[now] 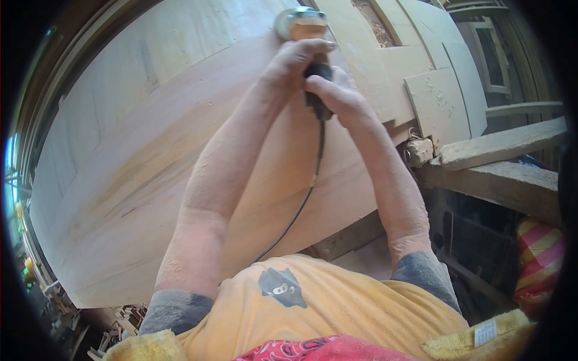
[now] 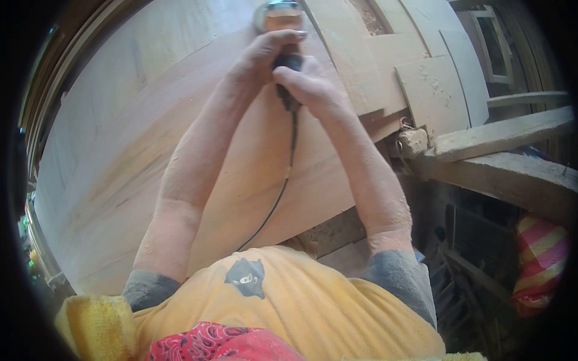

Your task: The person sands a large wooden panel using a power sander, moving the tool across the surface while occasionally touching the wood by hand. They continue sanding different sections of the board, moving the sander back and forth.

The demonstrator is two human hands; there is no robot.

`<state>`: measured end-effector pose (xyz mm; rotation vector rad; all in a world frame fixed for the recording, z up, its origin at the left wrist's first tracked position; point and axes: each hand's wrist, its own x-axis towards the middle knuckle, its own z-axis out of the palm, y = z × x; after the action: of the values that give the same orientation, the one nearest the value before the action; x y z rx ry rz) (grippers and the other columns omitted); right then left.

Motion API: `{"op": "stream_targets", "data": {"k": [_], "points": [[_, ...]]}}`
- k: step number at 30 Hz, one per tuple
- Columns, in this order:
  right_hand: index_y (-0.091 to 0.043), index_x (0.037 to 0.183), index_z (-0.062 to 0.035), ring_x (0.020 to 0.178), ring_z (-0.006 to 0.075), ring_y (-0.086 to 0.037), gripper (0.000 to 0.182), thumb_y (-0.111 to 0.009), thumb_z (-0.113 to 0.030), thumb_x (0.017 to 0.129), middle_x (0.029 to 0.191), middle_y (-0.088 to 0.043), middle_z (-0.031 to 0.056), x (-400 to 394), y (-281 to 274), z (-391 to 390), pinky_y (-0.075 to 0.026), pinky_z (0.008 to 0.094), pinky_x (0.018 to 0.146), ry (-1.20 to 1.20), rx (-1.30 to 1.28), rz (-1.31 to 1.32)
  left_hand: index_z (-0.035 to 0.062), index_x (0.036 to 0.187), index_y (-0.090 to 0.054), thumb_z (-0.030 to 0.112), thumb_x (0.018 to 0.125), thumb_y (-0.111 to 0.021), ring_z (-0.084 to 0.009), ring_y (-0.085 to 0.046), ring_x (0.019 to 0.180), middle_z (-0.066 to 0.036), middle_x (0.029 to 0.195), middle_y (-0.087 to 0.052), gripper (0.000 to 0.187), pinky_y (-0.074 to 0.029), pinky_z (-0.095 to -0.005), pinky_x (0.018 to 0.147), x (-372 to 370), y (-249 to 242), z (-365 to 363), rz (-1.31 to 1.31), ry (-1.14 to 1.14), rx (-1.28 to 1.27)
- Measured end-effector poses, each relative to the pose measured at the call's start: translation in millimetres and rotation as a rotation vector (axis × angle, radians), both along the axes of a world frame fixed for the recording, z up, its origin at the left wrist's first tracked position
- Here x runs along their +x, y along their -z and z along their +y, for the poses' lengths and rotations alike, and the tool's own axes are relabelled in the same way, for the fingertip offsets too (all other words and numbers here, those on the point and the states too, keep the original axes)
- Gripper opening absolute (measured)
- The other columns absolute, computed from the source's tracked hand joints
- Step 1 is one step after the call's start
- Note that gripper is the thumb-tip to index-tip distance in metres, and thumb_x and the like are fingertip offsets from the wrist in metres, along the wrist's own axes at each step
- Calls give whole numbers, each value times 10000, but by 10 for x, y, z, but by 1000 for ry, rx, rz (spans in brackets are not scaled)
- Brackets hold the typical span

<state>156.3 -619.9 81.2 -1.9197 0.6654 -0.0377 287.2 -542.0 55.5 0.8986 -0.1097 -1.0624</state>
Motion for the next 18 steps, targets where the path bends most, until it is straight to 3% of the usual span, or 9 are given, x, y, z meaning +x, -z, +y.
{"op": "stream_targets", "data": {"k": [2,5,9,12,18], "points": [[-595,1132,-19,739,157,-630,434,-741,-282,820,883,-635,71,-47,-145,182,-535,314,630,30,422,-78,75,1069,-600,202,842,-819,-207,-667,693,-75,838,-634,341,-613,-353,664,23,-10,63,-1,-25,50],[-559,1198,-22,765,149,-631,508,-763,-284,814,920,-636,69,-130,-122,183,-528,298,645,118,519,-176,57,1076,-598,211,840,-822,-244,-694,739,-98,863,-637,360,-638,-398,709,-59,-146,-17,-29,0,68],[-541,1220,-19,778,130,-624,526,-763,-264,811,920,-629,62,-257,-321,72,-505,273,660,167,475,-60,48,1063,-603,229,833,-827,-252,-690,753,-109,866,-636,368,-630,-412,706,-189,-294,-190,-76,15,93],[-541,1216,-25,770,126,-614,511,-750,-264,815,920,-622,55,-244,-190,98,-486,271,643,70,554,-113,41,1043,-612,223,831,-822,-239,-684,722,-114,856,-640,350,-621,-382,685,-132,-199,-97,-92,53,116],[-567,1130,-27,744,109,-590,422,-737,-258,820,886,-603,36,-77,-138,437,-468,264,616,238,543,-201,38,1039,-623,226,815,-826,-217,-680,721,-125,849,-651,356,-614,-371,700,102,-264,51,-112,132,151]]}}
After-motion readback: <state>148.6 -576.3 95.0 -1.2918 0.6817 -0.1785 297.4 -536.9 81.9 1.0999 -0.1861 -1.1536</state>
